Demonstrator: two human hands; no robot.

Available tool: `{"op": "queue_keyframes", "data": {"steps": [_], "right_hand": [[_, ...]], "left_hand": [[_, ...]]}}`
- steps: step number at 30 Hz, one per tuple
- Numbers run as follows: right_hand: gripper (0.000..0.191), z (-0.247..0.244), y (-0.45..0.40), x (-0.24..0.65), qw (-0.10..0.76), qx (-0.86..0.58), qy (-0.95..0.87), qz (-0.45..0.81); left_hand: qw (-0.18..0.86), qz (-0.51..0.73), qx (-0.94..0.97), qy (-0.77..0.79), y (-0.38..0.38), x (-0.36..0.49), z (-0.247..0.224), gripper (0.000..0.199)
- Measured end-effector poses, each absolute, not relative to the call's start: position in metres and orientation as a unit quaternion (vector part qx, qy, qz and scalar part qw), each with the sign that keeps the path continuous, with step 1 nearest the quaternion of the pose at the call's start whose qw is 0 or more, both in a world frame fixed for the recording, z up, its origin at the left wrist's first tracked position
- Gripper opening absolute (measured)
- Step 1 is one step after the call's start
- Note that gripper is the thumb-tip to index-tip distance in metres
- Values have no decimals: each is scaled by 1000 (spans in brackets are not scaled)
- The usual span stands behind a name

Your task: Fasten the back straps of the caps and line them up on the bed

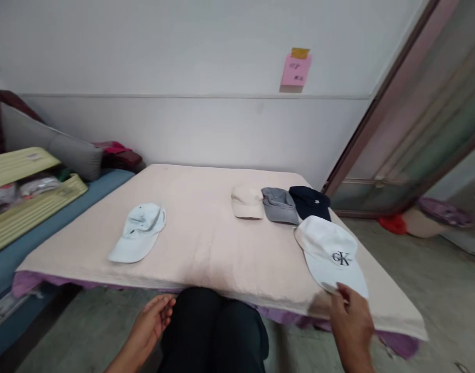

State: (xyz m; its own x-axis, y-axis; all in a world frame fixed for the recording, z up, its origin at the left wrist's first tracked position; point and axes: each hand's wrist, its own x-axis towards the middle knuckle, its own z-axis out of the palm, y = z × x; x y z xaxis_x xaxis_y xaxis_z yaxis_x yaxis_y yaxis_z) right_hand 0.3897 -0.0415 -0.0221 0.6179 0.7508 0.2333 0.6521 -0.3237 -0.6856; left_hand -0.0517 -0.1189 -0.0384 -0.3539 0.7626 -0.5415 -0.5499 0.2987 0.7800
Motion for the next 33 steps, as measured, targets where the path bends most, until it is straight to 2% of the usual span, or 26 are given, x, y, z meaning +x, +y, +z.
{"op": "queue_keyframes", "data": {"steps": [4,8,14,21,27,33], "right_hand": [[33,-33,-66,289,494,-670,-503,235],[27,-33,-87,199,506,-588,-528,346],[16,-28,-95,164,431,-533,-680,259],[15,-30,-100,173,385,-533,-728,193],[14,-29,-104,173,388,-532,-718,227],[13,-24,-101,168,418,-532,-676,293]], "left_hand": [[511,628,56,584,-120,-102,-39,7],[463,671,20,579,-111,-150,-29,12],[437,714,-24,547,-88,-198,-11,17],[468,725,-77,499,-51,-220,-12,10],[486,745,-68,452,-40,-213,-2,21],[518,755,0,403,-74,-161,21,32]]}}
